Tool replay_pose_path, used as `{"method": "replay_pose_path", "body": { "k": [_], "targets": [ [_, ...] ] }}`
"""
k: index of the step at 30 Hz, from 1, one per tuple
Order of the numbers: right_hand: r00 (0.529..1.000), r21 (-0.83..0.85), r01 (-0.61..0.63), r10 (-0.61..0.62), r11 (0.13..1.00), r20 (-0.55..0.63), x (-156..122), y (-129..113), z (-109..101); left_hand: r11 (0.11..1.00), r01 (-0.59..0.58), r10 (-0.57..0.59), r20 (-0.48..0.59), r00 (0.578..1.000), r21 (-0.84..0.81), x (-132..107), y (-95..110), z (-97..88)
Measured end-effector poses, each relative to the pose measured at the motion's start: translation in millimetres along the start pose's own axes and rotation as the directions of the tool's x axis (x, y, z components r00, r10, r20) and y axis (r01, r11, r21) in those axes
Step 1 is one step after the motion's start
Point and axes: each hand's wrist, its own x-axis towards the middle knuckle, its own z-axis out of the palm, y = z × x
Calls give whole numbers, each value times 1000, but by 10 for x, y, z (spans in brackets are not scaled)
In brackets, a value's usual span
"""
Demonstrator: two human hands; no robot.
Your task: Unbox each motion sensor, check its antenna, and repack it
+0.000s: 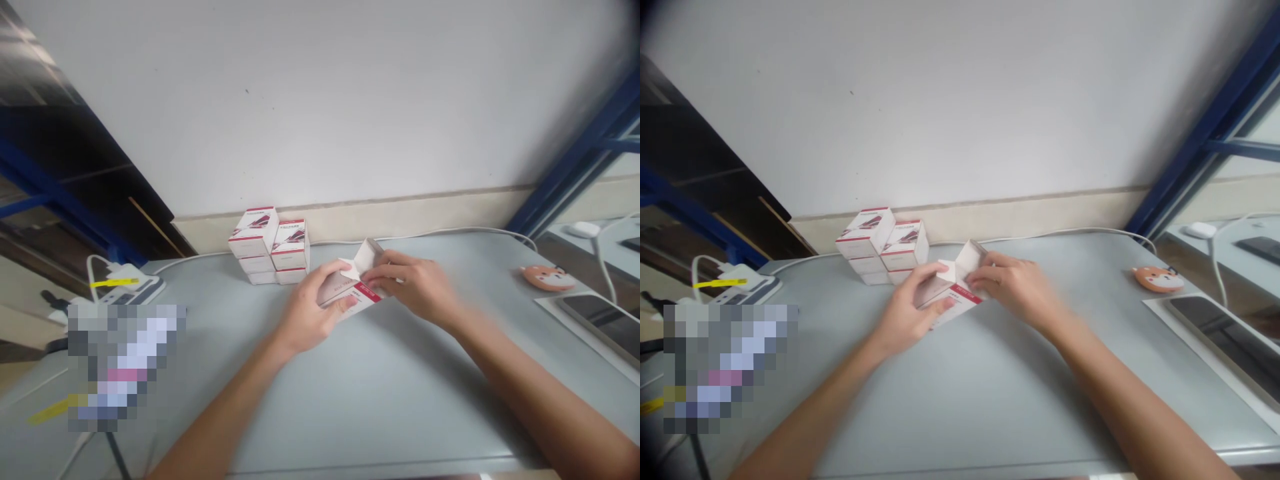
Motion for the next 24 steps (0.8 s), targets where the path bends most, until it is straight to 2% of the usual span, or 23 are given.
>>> {"method": "replay_pose_path", "body": {
  "k": [7,10,13,16,19,21,24],
  "targets": [
    [999,-196,36,-41,980,-18,4,-78,73,992,11,-17,46,999,123,24,66,8],
    [1000,-220,23,-22,975,7,-6,8,99,983,26,-48,113,992,183,40,72,-11],
    [998,-186,-49,53,981,15,-12,151,88,978,29,-59,141,988,208,50,71,-24],
    [982,-52,-190,189,980,-17,-5,252,49,981,23,-49,132,990,192,51,72,-34],
    [951,203,-304,309,931,7,8,256,-1,986,27,-43,96,994,165,43,66,-42],
    [943,386,-323,327,864,57,15,229,-27,988,34,-46,73,996,153,38,52,-46],
    [944,623,-312,309,717,118,22,191,-49,990,30,-37,50,998,141,37,16,-48]
  ]
}}
